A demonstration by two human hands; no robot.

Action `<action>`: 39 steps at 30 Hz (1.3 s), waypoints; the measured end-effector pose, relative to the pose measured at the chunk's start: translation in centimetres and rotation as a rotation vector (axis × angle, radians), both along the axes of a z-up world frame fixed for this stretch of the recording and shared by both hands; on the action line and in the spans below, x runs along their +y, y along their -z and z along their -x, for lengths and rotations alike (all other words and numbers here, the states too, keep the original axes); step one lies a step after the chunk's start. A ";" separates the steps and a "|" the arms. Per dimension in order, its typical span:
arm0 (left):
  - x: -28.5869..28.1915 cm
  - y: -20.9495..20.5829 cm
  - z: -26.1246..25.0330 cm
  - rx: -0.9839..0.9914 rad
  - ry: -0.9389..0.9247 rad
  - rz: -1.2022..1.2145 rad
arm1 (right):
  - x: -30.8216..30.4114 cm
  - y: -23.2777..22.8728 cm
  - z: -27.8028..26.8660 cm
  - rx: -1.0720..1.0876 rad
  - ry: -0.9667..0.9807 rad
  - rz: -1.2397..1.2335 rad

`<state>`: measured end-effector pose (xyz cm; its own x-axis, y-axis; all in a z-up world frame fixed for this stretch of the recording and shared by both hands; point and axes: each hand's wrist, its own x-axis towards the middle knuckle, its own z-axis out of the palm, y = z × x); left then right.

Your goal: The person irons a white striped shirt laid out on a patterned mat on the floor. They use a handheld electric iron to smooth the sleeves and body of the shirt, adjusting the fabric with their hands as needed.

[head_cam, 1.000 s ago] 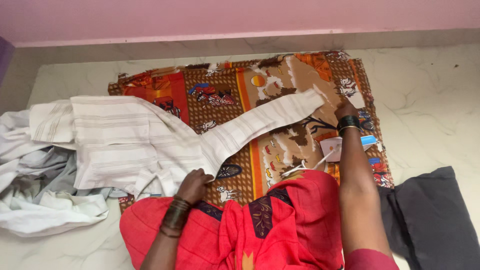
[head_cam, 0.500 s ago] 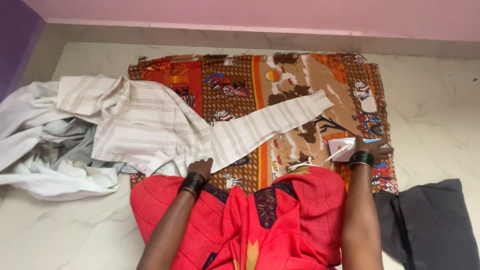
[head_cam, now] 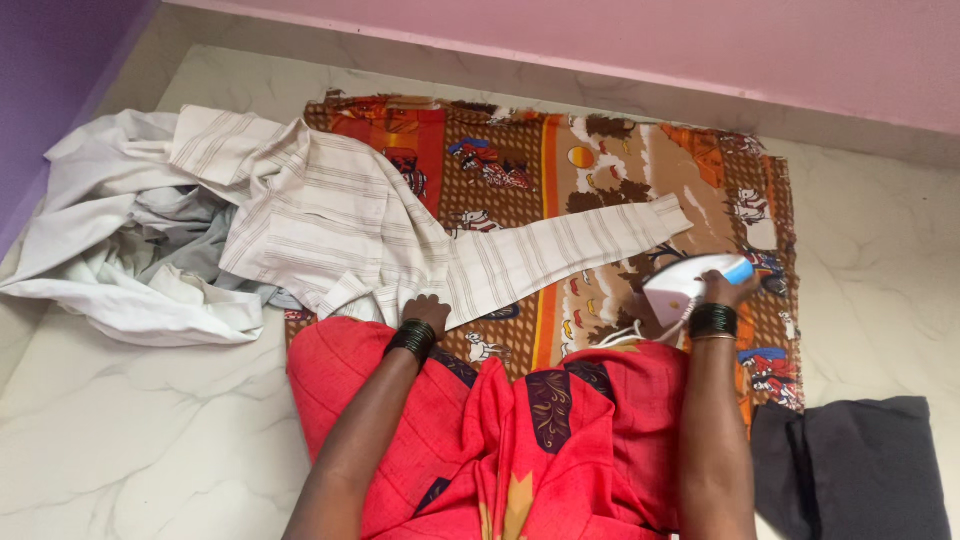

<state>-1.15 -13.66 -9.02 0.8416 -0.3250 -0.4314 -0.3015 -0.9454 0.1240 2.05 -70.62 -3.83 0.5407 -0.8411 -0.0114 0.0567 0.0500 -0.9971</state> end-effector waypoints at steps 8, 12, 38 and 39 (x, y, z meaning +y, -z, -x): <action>-0.1 -2.0 -0.4 0.080 0.027 -0.037 | 22.6 0.0 3.4 0.499 -0.623 0.070; 0.0 -2.1 -0.6 0.092 0.026 -0.023 | 32.9 1.7 5.4 0.388 -0.878 0.509; 0.1 -1.7 -0.9 0.187 -0.078 0.068 | 17.3 0.8 -1.3 0.748 -0.513 0.648; -0.1 -2.0 -1.1 0.204 -0.063 0.038 | 17.9 0.4 -1.1 0.782 -0.542 0.621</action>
<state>-0.05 -13.78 -7.06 0.7573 -0.2936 -0.5833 -0.2067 -0.9551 0.2125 3.12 -52.69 -4.23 0.8630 -0.4762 -0.1689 -0.4709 -0.6368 -0.6106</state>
